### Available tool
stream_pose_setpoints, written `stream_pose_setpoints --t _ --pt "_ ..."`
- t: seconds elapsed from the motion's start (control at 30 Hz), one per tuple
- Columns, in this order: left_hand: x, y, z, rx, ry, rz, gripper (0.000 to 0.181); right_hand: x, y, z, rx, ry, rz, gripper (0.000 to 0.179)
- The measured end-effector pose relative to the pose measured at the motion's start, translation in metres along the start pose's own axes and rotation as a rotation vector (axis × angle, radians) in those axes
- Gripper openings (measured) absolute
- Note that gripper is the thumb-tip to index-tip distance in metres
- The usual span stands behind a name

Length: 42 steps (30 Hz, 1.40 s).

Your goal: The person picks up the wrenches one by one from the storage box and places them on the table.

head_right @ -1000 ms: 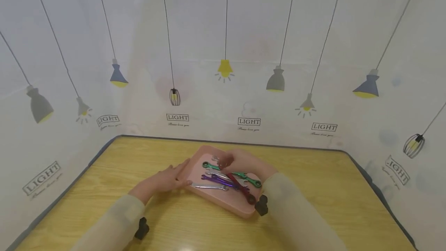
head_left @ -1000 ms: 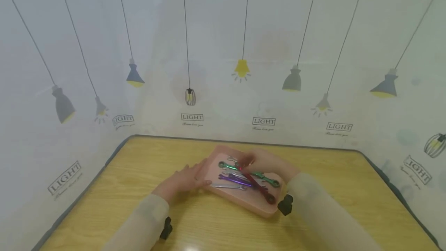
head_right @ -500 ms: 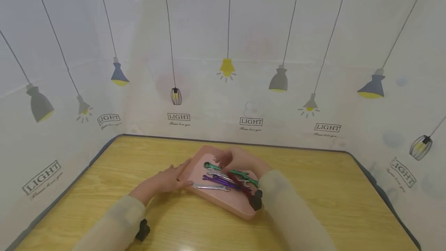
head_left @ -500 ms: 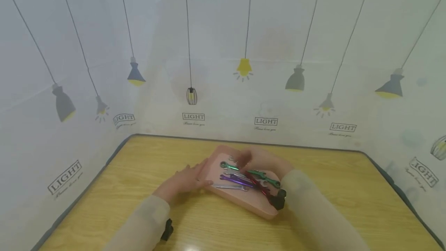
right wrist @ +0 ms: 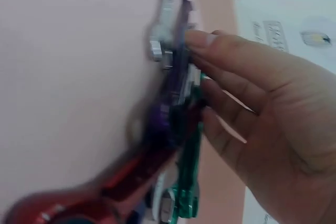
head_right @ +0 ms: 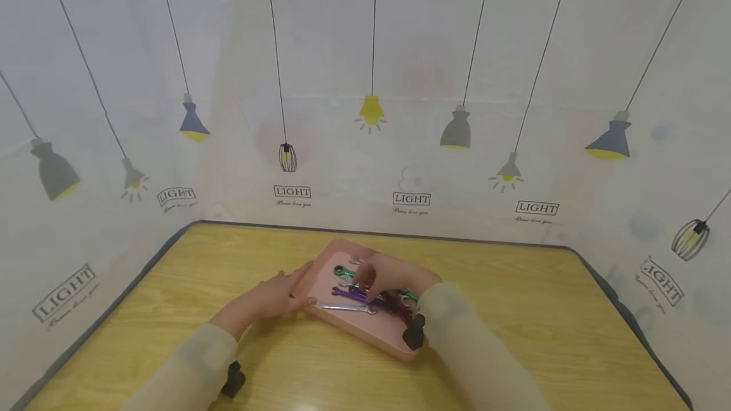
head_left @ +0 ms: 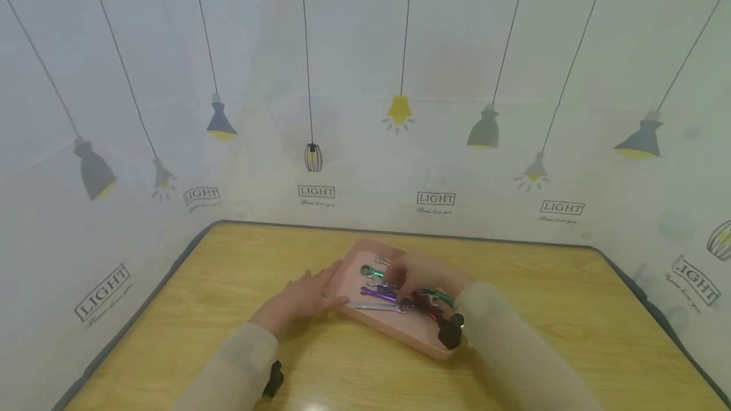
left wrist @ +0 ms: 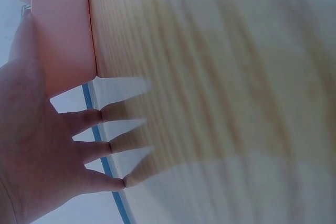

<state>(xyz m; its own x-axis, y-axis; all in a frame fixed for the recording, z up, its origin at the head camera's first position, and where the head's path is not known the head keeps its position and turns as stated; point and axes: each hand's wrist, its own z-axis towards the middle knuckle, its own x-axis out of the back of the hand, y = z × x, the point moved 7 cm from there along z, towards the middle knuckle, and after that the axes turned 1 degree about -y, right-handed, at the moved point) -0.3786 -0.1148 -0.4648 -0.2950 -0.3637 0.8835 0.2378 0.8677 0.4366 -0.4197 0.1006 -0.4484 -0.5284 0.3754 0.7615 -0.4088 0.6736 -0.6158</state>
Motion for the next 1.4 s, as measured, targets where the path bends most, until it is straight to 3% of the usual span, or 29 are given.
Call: stream_pose_setpoints --t 0.13,0.53,0.83,1.4 --pt "0.001 0.002 -0.002 -0.006 0.002 -0.003 0.091 -0.005 -0.003 0.003 0.010 0.006 -0.041 0.039" --pt "0.004 0.004 -0.004 -0.008 0.007 -0.003 0.088 -0.007 -0.003 0.000 -0.046 0.030 0.009 0.033" --pt "0.000 -0.002 0.000 0.002 -0.009 -0.007 0.090 -0.009 -0.002 0.005 0.019 0.039 -0.006 0.030" --pt "0.002 0.004 -0.002 -0.022 -0.002 0.000 0.088 0.006 0.010 -0.008 -0.002 0.089 0.171 0.033"
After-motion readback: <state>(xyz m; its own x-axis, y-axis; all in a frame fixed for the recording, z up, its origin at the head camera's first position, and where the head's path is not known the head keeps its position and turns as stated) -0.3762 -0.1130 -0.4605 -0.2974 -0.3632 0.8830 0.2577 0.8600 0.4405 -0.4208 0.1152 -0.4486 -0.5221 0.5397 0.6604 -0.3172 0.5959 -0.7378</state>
